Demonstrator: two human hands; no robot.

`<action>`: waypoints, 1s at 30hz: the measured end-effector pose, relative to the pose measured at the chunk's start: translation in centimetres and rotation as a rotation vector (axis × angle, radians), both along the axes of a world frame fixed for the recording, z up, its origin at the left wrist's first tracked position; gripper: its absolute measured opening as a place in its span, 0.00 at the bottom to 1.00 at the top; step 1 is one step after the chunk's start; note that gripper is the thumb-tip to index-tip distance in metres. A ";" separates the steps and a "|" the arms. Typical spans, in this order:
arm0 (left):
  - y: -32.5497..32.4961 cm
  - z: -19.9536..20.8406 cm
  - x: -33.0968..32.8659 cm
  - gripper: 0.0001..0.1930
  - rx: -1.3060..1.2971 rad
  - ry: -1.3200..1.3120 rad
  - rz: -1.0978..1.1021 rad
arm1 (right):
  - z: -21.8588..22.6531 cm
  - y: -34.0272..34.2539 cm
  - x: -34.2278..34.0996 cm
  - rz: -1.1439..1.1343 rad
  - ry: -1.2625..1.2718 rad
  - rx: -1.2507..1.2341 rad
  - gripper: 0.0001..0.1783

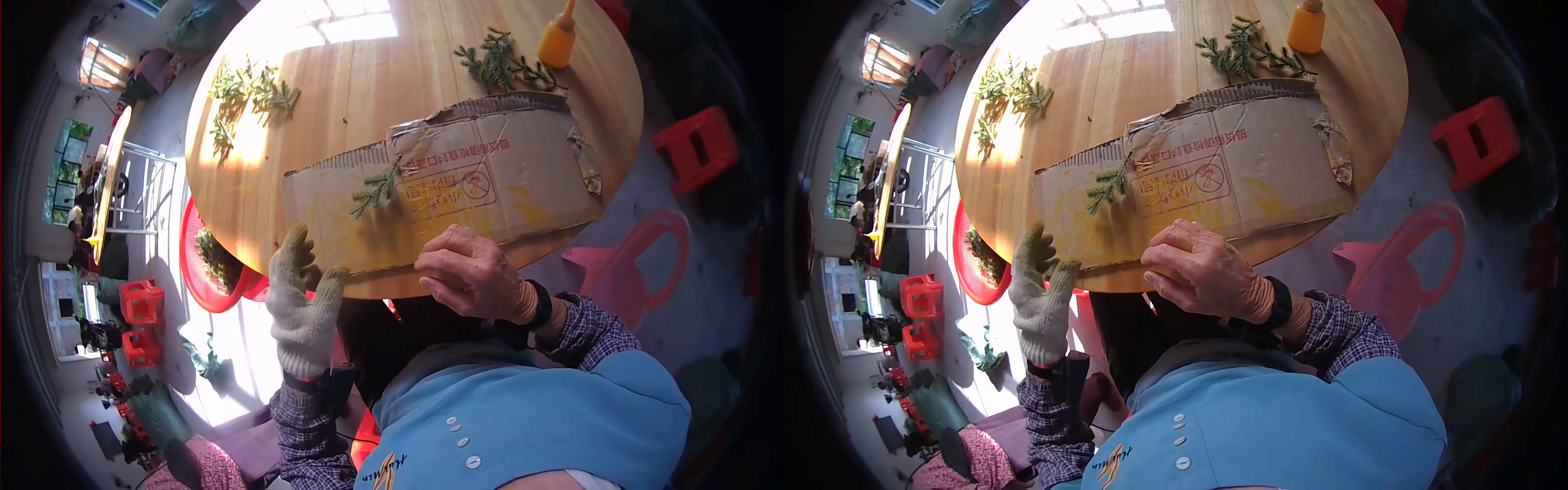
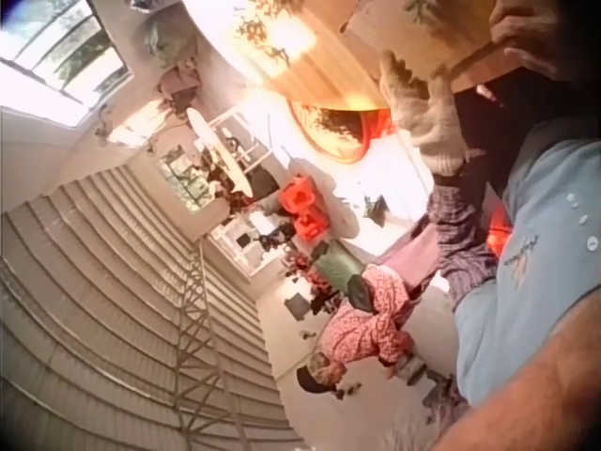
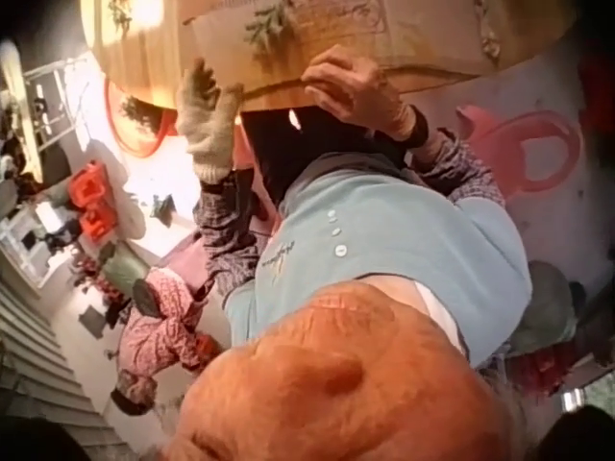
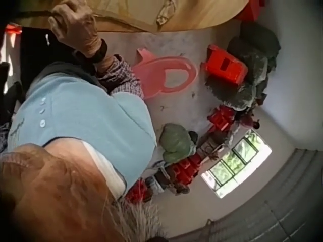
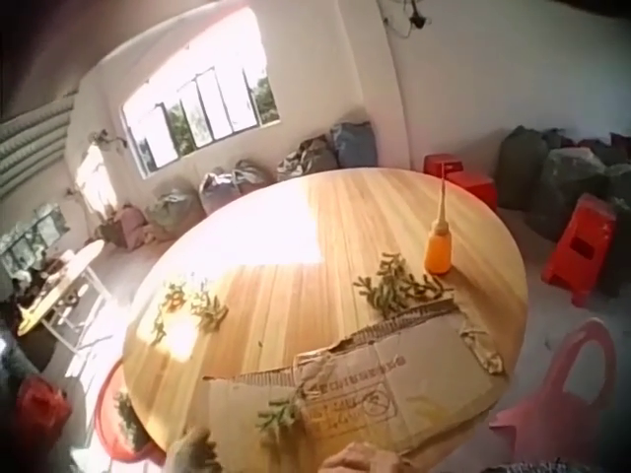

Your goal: The person fastens a device to their wrist, puts on a glove, and applies glue from a squeeze bottle onto small artificial branches. They then press the branches onto a piece of cardboard on a table.

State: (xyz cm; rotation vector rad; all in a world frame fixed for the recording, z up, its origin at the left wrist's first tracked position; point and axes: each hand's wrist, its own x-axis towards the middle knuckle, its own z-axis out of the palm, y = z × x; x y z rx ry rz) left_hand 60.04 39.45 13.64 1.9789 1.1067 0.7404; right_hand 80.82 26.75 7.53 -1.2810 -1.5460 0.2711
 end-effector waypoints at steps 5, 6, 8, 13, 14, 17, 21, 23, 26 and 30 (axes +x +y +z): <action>2.7 0.5 5.0 0.34 0.186 0.162 -0.192 | 0.3 0.2 0.5 -0.001 0.027 -0.010 0.12; 3.1 0.3 5.5 0.33 0.266 0.208 -0.247 | 0.2 0.2 0.5 -0.004 0.032 -0.011 0.12; 4.1 -0.4 6.3 0.30 0.308 0.266 -0.264 | 0.0 0.2 0.5 0.001 0.035 -0.014 0.12; 5.3 -1.5 6.5 0.19 0.459 0.311 -0.352 | -0.5 0.1 0.5 -0.006 0.069 -0.048 0.11; 5.4 -1.6 6.4 0.16 0.492 0.282 -0.372 | -0.6 0.1 0.5 -0.016 0.076 -0.048 0.11; 5.6 -0.6 5.6 0.16 0.676 0.287 -0.406 | -0.4 -0.1 0.5 -0.030 0.085 -0.063 0.11; 6.5 -0.8 3.6 0.17 0.817 0.318 -0.493 | 0.0 0.0 0.1 -0.045 0.076 -0.088 0.10; 6.5 -1.0 2.7 0.17 0.837 0.328 -0.528 | 0.0 0.1 -0.2 -0.063 0.049 -0.080 0.09; 6.1 -1.5 1.4 0.18 0.820 0.351 -0.563 | -0.5 -0.3 -0.6 -0.064 0.046 -0.085 0.10; 6.2 -1.3 0.5 0.19 0.794 0.374 -0.578 | -0.2 -0.5 -1.8 -0.081 0.242 -0.158 0.13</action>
